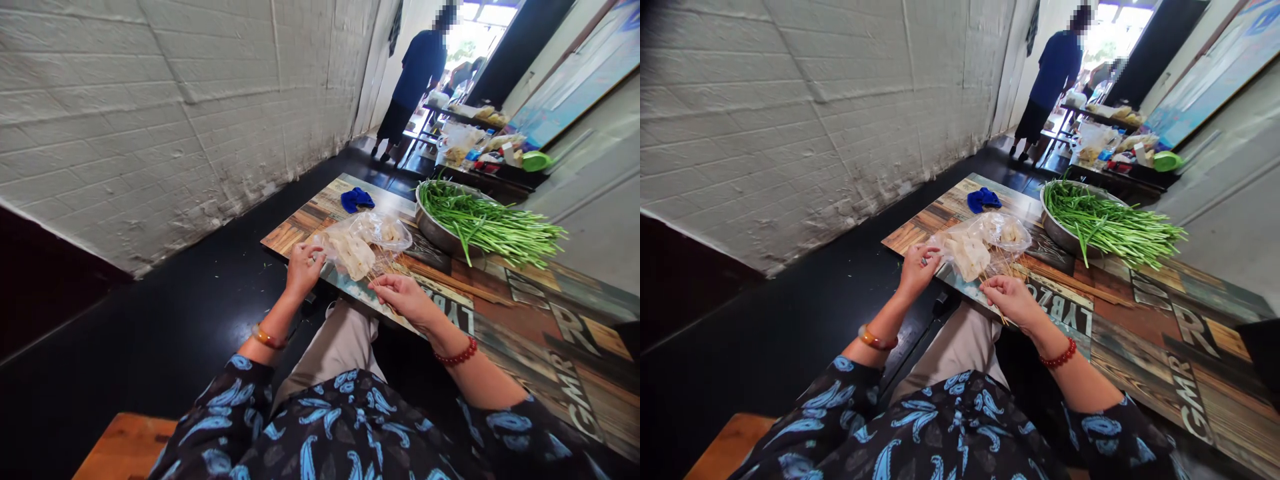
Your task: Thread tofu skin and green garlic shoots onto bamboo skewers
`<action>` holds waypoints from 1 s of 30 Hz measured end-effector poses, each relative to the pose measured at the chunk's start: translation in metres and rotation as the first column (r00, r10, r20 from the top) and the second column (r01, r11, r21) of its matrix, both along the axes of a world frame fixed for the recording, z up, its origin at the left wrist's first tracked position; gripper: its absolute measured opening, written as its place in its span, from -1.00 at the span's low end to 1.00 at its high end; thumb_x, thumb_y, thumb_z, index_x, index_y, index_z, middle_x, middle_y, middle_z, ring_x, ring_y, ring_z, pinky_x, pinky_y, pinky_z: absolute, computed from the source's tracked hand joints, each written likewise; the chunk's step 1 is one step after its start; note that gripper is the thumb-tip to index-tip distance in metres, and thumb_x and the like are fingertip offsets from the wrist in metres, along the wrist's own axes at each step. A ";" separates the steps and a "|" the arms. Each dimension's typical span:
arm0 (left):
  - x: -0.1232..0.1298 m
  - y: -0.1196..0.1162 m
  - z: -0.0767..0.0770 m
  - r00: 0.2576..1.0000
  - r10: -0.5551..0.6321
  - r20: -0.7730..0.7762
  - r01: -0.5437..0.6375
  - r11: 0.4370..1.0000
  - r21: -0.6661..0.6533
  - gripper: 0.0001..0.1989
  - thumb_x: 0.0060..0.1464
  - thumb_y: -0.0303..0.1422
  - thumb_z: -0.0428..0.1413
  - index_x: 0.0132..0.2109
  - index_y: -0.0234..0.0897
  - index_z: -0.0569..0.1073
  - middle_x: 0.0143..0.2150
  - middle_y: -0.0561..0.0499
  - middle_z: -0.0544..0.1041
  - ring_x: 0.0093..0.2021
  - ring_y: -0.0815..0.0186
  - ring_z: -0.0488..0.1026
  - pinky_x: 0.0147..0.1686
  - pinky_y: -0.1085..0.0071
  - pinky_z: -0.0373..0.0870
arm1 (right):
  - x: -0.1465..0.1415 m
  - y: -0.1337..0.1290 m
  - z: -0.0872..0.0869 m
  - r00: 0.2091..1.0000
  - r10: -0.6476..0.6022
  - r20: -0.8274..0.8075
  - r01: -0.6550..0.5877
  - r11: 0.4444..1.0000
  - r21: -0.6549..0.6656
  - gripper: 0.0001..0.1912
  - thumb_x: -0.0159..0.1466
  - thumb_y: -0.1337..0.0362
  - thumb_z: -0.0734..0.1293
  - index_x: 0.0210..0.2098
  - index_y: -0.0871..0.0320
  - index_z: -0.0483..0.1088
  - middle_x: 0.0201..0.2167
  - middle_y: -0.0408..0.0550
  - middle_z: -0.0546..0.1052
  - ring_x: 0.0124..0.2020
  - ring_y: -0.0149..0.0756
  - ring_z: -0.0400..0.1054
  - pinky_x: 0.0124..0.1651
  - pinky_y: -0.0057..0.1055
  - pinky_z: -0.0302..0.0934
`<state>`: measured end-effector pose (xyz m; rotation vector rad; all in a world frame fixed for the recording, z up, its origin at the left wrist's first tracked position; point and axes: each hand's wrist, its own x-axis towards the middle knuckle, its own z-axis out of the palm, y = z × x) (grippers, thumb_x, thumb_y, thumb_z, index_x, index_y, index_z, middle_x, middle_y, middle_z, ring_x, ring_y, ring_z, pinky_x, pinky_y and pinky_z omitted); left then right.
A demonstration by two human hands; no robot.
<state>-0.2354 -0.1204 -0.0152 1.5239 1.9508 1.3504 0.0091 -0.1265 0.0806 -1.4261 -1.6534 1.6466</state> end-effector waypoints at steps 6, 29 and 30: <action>-0.003 0.039 0.027 0.935 -0.019 -0.354 0.016 1.000 -0.011 -0.52 0.06 -0.33 0.20 0.14 -0.26 0.38 0.10 -0.20 0.38 0.08 0.05 0.35 0.09 0.13 0.29 | 0.014 0.003 -0.004 0.995 0.066 0.072 -0.073 0.993 0.098 -0.68 0.05 0.05 0.43 -0.38 0.20 0.54 -0.64 -0.17 0.43 -0.65 -0.50 0.09 -0.59 -0.50 -0.13; 0.008 0.149 0.083 0.886 -0.177 -0.430 0.158 0.984 -0.078 -0.77 0.22 -0.42 0.01 -0.25 -0.33 0.57 -0.24 -0.20 0.57 -0.19 0.12 0.47 -0.13 0.28 0.32 | 0.008 0.061 -0.029 0.997 0.030 0.068 -0.043 0.978 0.205 -0.71 0.11 0.08 0.38 -0.36 0.20 0.54 -0.60 -0.16 0.47 -0.56 -0.40 0.25 -0.45 -0.46 0.07; 0.009 0.149 0.085 0.881 -0.177 -0.439 0.158 0.984 -0.080 -0.77 0.22 -0.42 0.01 -0.25 -0.33 0.56 -0.23 -0.20 0.57 -0.19 0.13 0.47 -0.13 0.29 0.32 | 0.004 0.066 -0.033 0.997 0.013 0.082 -0.032 0.973 0.228 -0.73 0.13 0.11 0.37 -0.35 0.21 0.54 -0.60 -0.16 0.47 -0.56 -0.39 0.27 -0.45 -0.46 0.09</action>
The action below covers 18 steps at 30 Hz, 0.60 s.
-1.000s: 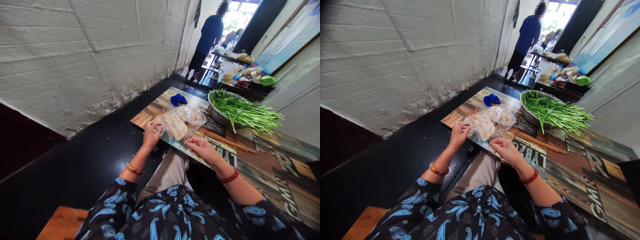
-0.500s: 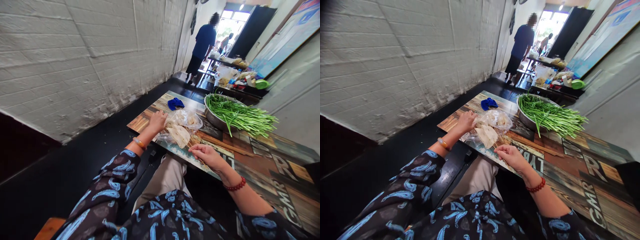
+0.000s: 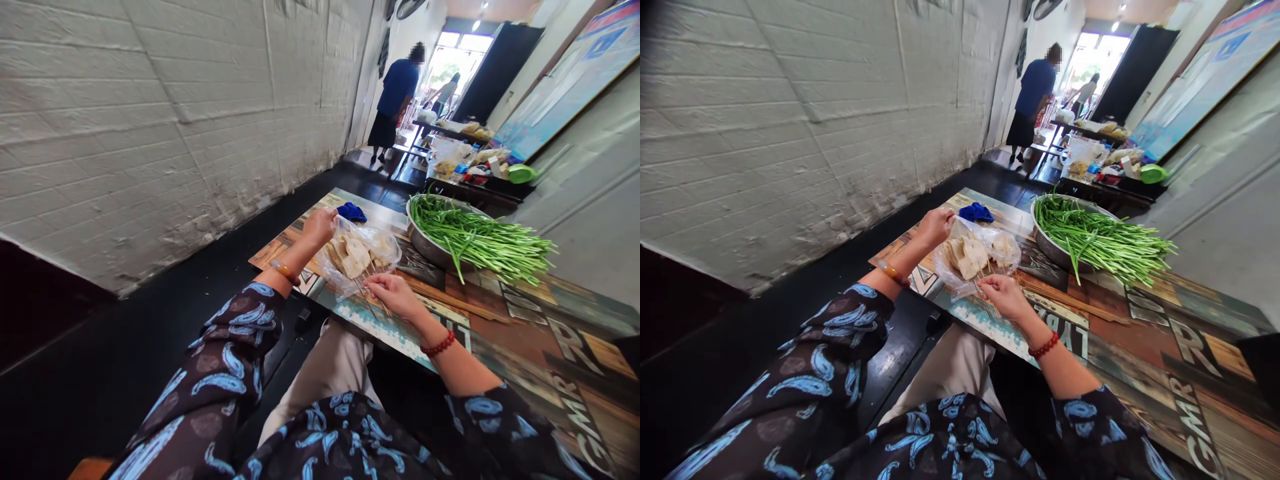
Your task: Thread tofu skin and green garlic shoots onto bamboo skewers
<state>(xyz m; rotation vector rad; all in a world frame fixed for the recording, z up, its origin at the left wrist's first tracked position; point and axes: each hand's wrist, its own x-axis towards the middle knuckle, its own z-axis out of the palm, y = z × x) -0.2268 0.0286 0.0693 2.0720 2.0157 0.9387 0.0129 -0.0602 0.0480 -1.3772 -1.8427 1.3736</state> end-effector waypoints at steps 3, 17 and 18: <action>0.001 -0.001 0.000 1.000 -0.012 0.004 0.012 1.000 -0.005 -0.78 0.23 -0.41 0.01 -0.25 -0.33 0.56 -0.23 -0.18 0.56 -0.18 0.15 0.47 -0.11 0.30 0.32 | -0.011 0.012 -0.012 0.998 -0.044 0.054 0.039 0.996 0.080 -0.77 0.17 0.16 0.34 -0.39 0.21 0.52 -0.62 -0.14 0.48 -0.55 -0.36 0.32 -0.43 -0.44 0.13; 0.001 -0.005 -0.014 0.998 -0.015 -0.053 0.011 0.997 -0.079 -0.78 0.24 -0.37 -0.01 -0.19 -0.26 0.54 -0.16 -0.14 0.58 -0.11 0.17 0.49 -0.12 0.34 0.34 | -0.027 0.002 -0.043 0.996 -0.065 -0.066 0.064 0.998 -0.016 -0.65 0.18 0.05 0.33 -0.36 0.23 0.54 -0.58 -0.11 0.51 -0.65 -0.49 0.14 -0.56 -0.51 -0.02; 0.000 -0.006 -0.014 0.999 -0.015 -0.049 0.011 0.997 -0.081 -0.77 0.24 -0.37 -0.01 -0.19 -0.27 0.55 -0.15 -0.14 0.58 -0.12 0.17 0.49 -0.13 0.34 0.34 | -0.025 -0.002 -0.041 0.991 -0.062 -0.120 0.051 0.995 -0.089 -0.62 0.15 0.00 0.36 -0.34 0.24 0.54 -0.57 -0.11 0.52 -0.67 -0.52 0.10 -0.59 -0.53 -0.06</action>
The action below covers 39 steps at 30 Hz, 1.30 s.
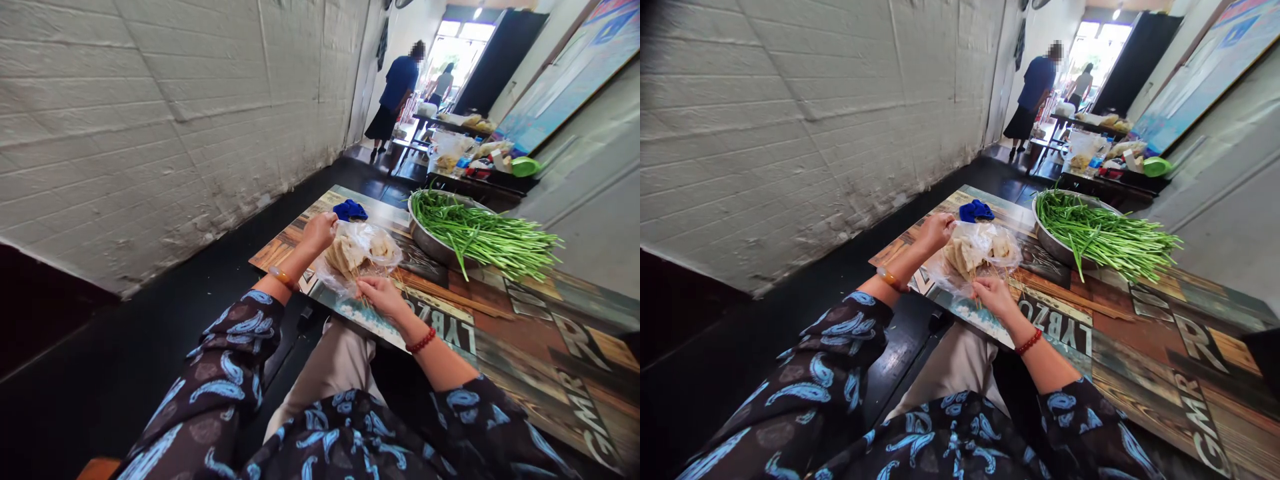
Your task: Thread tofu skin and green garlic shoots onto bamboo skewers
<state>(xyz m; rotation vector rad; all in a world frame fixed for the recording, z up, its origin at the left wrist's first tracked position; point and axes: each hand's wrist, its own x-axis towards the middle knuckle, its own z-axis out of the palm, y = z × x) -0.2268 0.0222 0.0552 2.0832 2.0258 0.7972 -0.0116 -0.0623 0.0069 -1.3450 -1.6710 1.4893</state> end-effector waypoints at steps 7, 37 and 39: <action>-0.002 -0.006 0.001 0.999 -0.039 0.006 0.039 0.999 0.023 -0.76 0.23 -0.39 -0.02 -0.22 -0.31 0.54 -0.20 -0.16 0.58 -0.18 0.16 0.48 -0.19 0.33 0.32 | -0.006 -0.006 0.004 0.986 -0.106 -0.126 0.084 0.982 -0.172 -0.57 0.04 -0.06 0.45 -0.40 0.23 0.48 -0.63 -0.21 0.39 -0.72 -0.59 -0.03 -0.68 -0.57 -0.20; -0.008 -0.087 -0.015 0.930 -0.224 0.292 0.149 0.954 0.260 -0.82 0.11 -0.47 0.06 -0.24 -0.31 0.57 -0.27 -0.06 0.56 -0.23 0.28 0.51 -0.16 0.35 0.47 | 0.034 0.063 0.085 0.826 -0.222 0.517 -0.189 0.756 0.627 -0.81 0.32 0.31 0.31 -0.31 0.21 0.57 -0.30 0.03 0.55 -0.24 -0.21 0.41 -0.17 -0.36 0.22; 0.010 -0.068 0.006 0.879 -0.234 0.416 0.113 0.949 0.295 -0.83 0.10 -0.44 0.08 -0.20 -0.33 0.56 -0.28 -0.04 0.54 -0.29 0.32 0.48 -0.23 0.40 0.46 | 0.023 0.065 0.099 0.948 -0.104 0.302 -0.137 0.723 0.677 -0.85 0.27 0.31 0.35 -0.35 0.20 0.56 -0.32 -0.02 0.55 -0.24 -0.26 0.40 -0.17 -0.39 0.21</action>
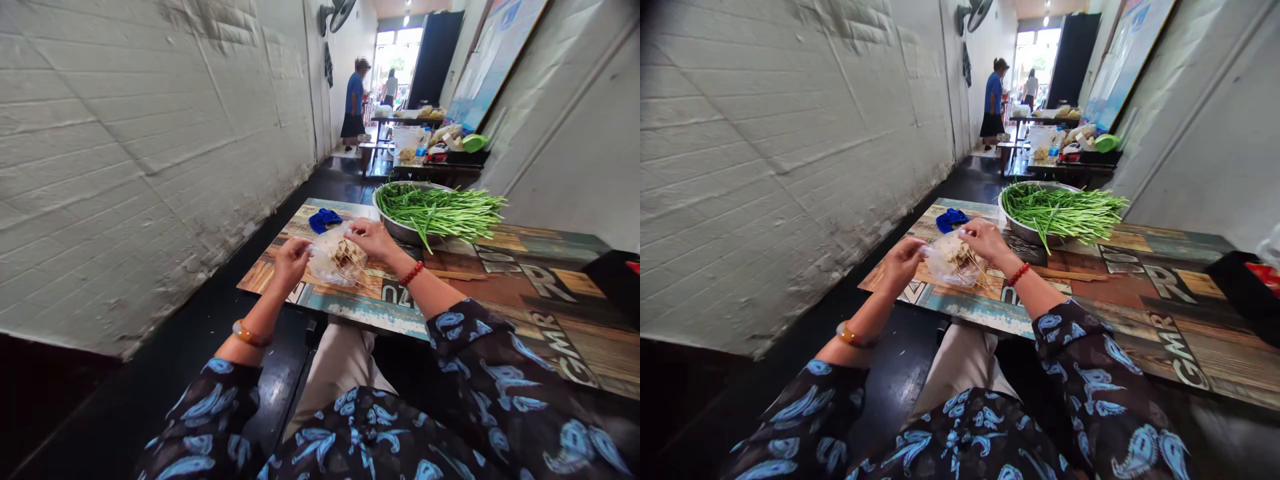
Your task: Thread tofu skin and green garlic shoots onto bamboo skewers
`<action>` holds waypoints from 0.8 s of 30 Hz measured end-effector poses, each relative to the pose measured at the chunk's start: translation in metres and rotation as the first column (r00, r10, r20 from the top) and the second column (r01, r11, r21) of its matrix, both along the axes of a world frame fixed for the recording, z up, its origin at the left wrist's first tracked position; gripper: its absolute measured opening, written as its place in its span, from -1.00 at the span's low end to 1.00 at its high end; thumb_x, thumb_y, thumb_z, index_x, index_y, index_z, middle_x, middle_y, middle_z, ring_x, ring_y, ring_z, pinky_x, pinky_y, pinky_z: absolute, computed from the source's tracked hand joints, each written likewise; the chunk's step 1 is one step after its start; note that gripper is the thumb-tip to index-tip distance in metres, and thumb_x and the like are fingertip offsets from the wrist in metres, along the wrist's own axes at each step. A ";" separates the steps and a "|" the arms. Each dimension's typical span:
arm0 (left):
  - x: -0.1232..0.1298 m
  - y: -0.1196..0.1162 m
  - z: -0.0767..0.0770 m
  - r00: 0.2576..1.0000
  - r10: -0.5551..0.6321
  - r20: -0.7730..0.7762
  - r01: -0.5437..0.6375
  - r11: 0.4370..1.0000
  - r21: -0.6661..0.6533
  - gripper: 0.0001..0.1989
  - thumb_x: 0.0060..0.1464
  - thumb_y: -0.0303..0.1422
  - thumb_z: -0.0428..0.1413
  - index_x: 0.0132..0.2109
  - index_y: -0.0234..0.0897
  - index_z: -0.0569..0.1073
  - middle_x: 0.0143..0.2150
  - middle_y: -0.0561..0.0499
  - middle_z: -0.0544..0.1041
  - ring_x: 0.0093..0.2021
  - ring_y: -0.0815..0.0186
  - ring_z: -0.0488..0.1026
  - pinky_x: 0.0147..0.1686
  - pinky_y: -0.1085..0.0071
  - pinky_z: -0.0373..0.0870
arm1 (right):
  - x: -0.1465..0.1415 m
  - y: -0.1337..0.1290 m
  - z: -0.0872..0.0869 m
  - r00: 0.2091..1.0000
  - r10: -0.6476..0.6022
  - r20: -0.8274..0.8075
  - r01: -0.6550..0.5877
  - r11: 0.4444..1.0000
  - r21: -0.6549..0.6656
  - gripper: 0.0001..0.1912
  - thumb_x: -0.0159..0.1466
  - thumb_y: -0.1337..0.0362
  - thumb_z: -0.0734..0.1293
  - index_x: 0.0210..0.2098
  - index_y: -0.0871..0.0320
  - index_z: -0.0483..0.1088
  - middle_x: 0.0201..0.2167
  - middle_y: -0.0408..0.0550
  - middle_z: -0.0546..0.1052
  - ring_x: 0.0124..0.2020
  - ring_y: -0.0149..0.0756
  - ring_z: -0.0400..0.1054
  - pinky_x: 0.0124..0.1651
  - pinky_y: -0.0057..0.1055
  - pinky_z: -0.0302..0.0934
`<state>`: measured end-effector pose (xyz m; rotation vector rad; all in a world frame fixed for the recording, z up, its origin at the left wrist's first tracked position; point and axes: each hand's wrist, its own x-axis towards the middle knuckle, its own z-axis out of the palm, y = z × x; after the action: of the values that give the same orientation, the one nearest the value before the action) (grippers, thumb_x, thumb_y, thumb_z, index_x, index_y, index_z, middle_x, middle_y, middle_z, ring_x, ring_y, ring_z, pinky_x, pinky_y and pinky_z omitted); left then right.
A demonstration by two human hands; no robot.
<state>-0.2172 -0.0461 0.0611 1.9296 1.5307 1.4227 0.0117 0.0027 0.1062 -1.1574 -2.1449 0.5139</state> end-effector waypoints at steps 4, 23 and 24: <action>0.036 0.025 0.040 0.973 -0.177 0.150 0.190 0.979 -0.075 -0.64 0.09 -0.40 0.11 0.05 -0.33 0.52 -0.25 -0.02 0.51 -0.42 0.43 0.41 -0.35 0.47 0.43 | -0.011 -0.005 0.022 0.946 0.223 -0.234 -0.211 0.975 0.076 -0.87 0.24 0.30 0.38 -0.41 0.17 0.55 -0.36 -0.07 0.51 -0.25 -0.30 0.36 -0.14 -0.39 0.18; 0.044 -0.021 0.060 0.868 -0.294 0.400 0.400 0.892 -0.213 -0.74 -0.01 -0.17 0.24 -0.40 -0.29 0.49 -0.45 0.04 0.46 -0.45 0.40 0.32 -0.41 0.46 0.28 | -0.007 -0.014 0.004 0.857 0.461 -0.232 -0.489 0.869 -0.080 -0.69 0.35 0.10 0.31 -0.03 0.15 0.49 -0.13 -0.08 0.54 -0.11 -0.29 0.38 -0.02 -0.41 0.19; 0.041 -0.023 0.061 0.871 -0.291 0.396 0.398 0.890 -0.221 -0.75 -0.01 -0.18 0.23 -0.41 -0.30 0.49 -0.45 0.03 0.47 -0.45 0.40 0.32 -0.41 0.46 0.28 | -0.009 -0.014 -0.002 0.825 0.519 -0.225 -0.548 0.832 -0.090 -0.68 0.39 0.09 0.25 -0.05 0.14 0.50 -0.15 -0.10 0.54 -0.11 -0.30 0.37 0.00 -0.41 0.19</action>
<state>-0.1757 -0.0693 0.1225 1.5654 1.0868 1.2168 0.0032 -0.0112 0.1043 -0.5223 -2.2746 1.0108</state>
